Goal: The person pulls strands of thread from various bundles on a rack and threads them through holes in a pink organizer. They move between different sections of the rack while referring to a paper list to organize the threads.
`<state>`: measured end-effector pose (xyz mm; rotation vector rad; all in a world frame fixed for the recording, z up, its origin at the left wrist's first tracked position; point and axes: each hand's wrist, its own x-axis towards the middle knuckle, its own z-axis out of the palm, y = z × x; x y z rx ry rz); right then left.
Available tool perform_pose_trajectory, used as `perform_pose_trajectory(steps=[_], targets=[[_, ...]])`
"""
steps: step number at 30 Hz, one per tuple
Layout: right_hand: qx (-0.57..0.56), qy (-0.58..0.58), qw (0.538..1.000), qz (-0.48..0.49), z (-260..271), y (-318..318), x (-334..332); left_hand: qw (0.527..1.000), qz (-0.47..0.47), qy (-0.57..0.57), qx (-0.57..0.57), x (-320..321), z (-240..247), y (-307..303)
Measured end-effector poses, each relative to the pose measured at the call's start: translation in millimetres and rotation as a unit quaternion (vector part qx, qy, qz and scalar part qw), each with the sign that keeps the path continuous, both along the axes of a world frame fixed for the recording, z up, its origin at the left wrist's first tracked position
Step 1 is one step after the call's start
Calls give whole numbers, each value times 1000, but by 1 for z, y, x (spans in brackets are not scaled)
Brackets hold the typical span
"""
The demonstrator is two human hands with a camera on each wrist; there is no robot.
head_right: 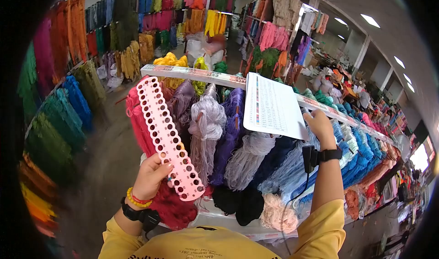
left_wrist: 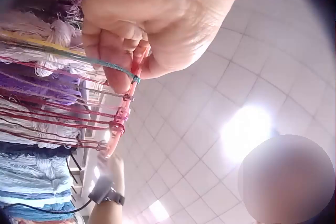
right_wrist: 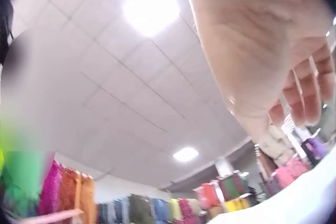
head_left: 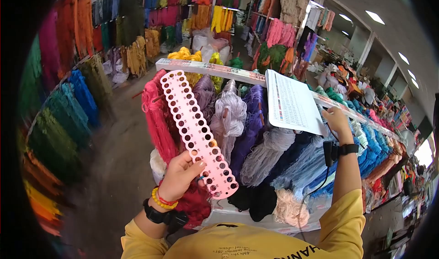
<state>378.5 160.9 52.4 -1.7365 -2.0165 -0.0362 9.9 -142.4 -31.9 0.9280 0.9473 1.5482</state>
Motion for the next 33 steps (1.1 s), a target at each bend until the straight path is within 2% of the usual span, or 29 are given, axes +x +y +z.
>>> perform_pose_trajectory(steps=[2, 6, 7, 8, 10, 13, 16, 17, 20, 23, 25, 28, 33], targets=[[-168, 130, 977, 14, -6, 14, 4, 1000, 9, -6, 2, 10, -2, -12], [-141, 176, 974, 9, -38, 50, 14, 998, 62, -22, -12, 35, -6, -36], [-105, 220, 969, 31, -50, 60, 16, 996, 80, -27, -16, 41, -9, -41], [-124, 281, 950, 59, -62, 74, 22, 995, 96, -31, -22, 47, -11, -47], [-136, 253, 955, 77, -56, 60, 15, 988, 154, -21, -12, 57, -24, -58], [-113, 296, 939, 135, -61, 62, 15, 977, 208, -31, -21, 66, -27, -82], [16, 161, 974, 160, -54, 77, 24, 964, 262, -30, -26, 61, -33, -106], [33, 181, 970, 161, -48, 73, 25, 959, 280, -27, -23, 57, -34, -114], [84, 241, 931, 261, -18, 23, 10, 947, 320, -27, -6, 47, -36, -136], [111, 272, 894, 338, 8, -57, -24, 935, 353, -21, 21, 30, -40, -159], [147, 274, 889, 335, 18, -123, -57, 929, 367, -13, 42, 12, -37, -181], [195, 255, 878, 355, 7, -175, -91, 915, 399, -11, 54, -21, -34, -224], [282, 188, 897, 285, 16, -280, -161, 899, 435, 10, 60, -84, -35, -312]])
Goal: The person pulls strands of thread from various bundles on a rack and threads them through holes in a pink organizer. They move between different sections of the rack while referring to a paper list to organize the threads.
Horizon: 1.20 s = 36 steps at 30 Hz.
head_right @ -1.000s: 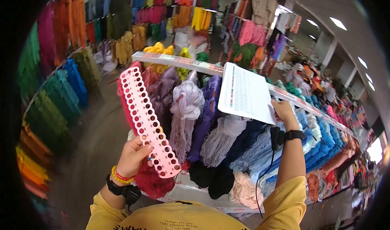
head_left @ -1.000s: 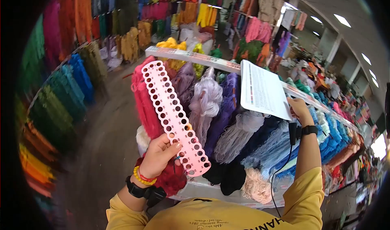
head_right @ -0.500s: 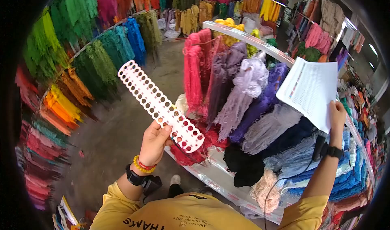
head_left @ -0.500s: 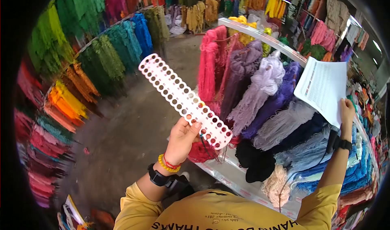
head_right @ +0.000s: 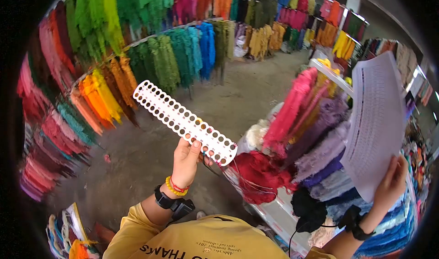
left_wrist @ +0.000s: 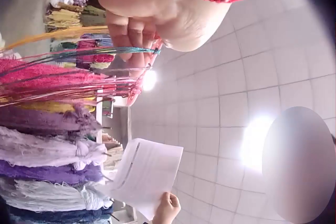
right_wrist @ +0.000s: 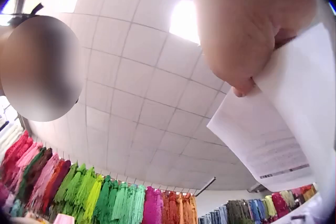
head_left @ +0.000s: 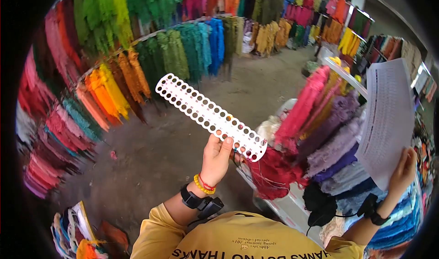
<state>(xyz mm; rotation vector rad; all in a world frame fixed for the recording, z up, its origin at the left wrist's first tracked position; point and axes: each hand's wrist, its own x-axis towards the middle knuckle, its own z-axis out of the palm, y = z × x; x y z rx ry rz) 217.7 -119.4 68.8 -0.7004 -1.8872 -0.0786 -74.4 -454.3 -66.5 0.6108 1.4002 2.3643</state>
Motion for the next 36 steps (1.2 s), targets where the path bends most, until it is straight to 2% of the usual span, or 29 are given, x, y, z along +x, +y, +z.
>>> perform_pose_trajectory(steps=[1, 4, 6, 7, 8, 11, 13, 14, 16, 21, 24, 27, 30, 33, 36], targets=[[19, 1, 1000, 0, 6, -19, -11, 1000, 19, 15, -7, -10, 0, -15], [-67, 31, 990, 117, 9, -54, -46, 998, 54, 18, -5, -34, -2, -51], [-143, 107, 972, 151, -12, -81, -89, 997, 65, 27, 11, -46, -3, -71], [-189, 101, 954, 210, -26, -91, -110, 997, 71, 32, 18, -51, -3, -81], [-188, 98, 952, 223, -40, -105, -135, 996, 78, 29, 11, -56, -2, -93], [-308, 69, 895, 315, -81, -149, -196, 994, 109, 30, -4, -69, -9, -125], [-409, 100, 828, 370, -108, -176, -234, 988, 146, 47, -17, -79, -18, -146], [-411, 108, 801, 421, -120, -187, -251, 986, 157, 44, -23, -81, -19, -158], [-437, 107, 763, 463, -130, -211, -282, 983, 178, 35, -28, -84, -21, -181], [-468, 61, 711, 522, -145, -244, -348, 976, 217, -31, -10, -92, -27, -232], [-467, 42, 696, 543, -152, -274, -403, 966, 253, -41, -17, -113, -30, -268], [-483, 35, 662, 571, -164, -279, -447, 949, 300, -56, -75, -125, -31, -274], [-498, 43, 637, 588, -175, -286, -485, 945, 318, -58, -47, -146, -36, -271], [-515, 50, 603, 607, -206, -289, -536, 938, 339, -53, -41, -187, -59, -271], [-528, 48, 593, 607, -181, -295, -603, 944, 320, -46, -61, -256, -44, -281]])
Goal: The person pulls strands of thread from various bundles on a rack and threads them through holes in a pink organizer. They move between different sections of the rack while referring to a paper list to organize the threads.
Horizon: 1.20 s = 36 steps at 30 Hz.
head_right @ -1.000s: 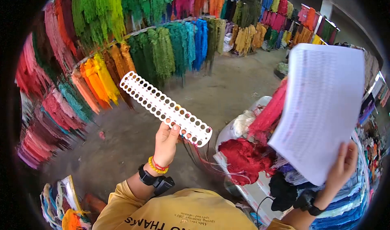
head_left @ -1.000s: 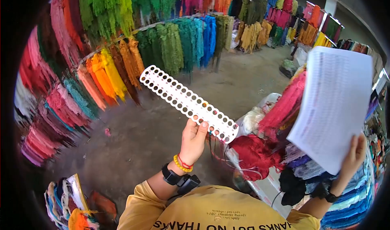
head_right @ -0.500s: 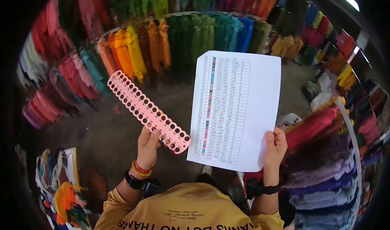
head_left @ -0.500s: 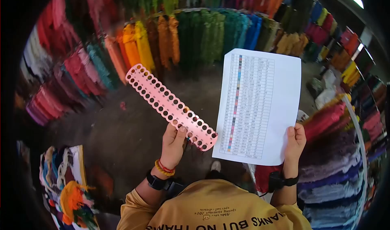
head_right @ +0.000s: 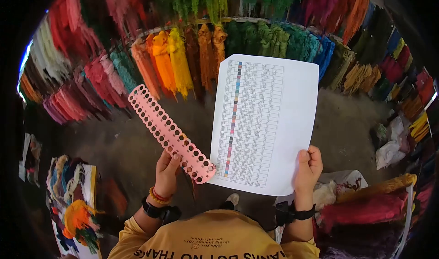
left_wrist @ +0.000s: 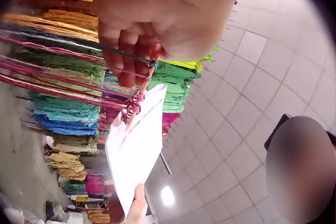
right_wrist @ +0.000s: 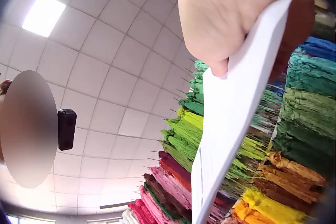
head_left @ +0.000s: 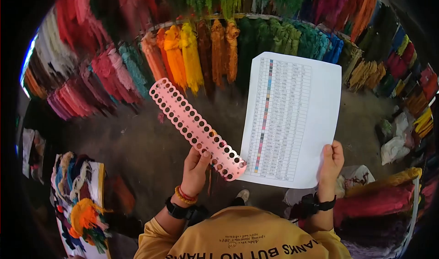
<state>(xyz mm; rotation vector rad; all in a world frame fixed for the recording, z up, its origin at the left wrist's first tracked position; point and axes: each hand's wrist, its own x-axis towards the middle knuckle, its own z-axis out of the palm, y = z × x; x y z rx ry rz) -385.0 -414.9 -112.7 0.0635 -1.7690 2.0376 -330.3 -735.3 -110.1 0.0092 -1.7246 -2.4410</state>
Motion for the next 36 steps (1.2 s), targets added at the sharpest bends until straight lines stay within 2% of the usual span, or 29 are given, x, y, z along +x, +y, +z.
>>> perform_pose_trajectory(steps=[6, 7, 16, 19, 23, 30, 36], targets=[[-15, 11, 1000, -7, -3, 22, -71, 1000, 12, -18, 1, -76, 5, 17], [-21, 8, 1000, -11, -6, 25, -79, 999, 38, -10, -26, -89, 2, 21], [-30, 11, 996, -86, -13, 60, -148, 995, -95, -13, -19, -214, -6, 48], [-20, 11, 992, -126, -12, 68, -174, 995, -93, -20, -39, -267, -3, 65], [-15, 5, 982, -188, -15, 85, -207, 983, -181, -5, -33, -342, -16, 80], [-19, -8, 949, -314, -24, 147, -215, 938, -346, -22, -23, -440, -44, 175], [-31, -23, 919, -393, -49, 248, -215, 895, -444, -41, -5, -482, -59, 317]])
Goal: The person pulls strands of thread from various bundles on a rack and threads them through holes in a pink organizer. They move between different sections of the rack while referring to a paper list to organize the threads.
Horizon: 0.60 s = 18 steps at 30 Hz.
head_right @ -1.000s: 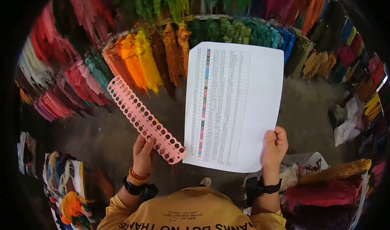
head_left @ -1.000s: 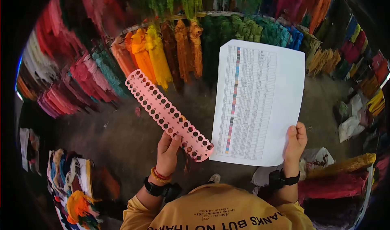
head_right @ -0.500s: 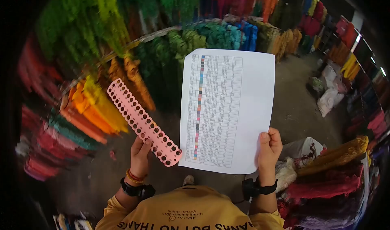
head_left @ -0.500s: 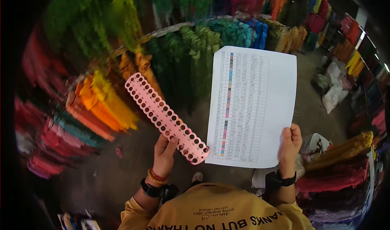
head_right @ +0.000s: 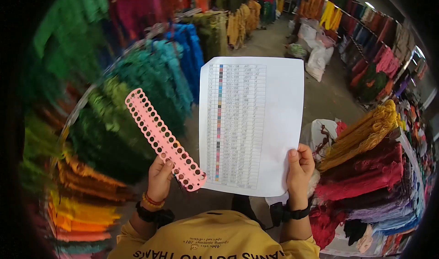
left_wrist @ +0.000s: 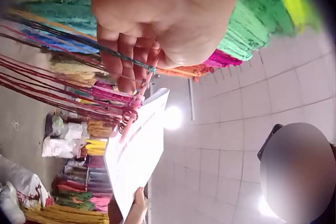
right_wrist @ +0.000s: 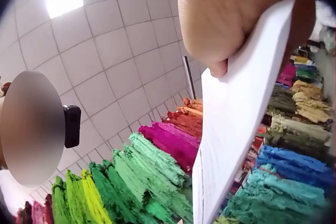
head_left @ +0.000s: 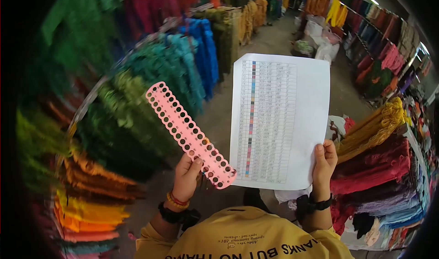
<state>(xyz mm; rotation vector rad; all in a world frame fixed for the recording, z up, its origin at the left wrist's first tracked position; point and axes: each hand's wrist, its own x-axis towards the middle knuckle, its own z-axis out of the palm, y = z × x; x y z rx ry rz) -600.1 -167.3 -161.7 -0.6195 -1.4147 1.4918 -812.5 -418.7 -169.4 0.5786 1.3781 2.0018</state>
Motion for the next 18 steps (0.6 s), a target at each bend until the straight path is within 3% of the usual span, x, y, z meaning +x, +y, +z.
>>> perform_pose_trajectory(steps=[9, 15, 16, 18], targets=[[-14, 10, 999, -36, -11, 234, -20, 999, -49, 20, -10, -38, -9, 262], [-17, -10, 998, -53, -17, 340, -87, 997, -61, 18, -37, -101, -16, 374], [-26, 10, 998, -53, -24, 363, -68, 997, -55, 36, -41, -81, -22, 399], [-21, 12, 998, -55, -27, 402, -90, 996, -67, 42, -38, -107, -27, 442]])
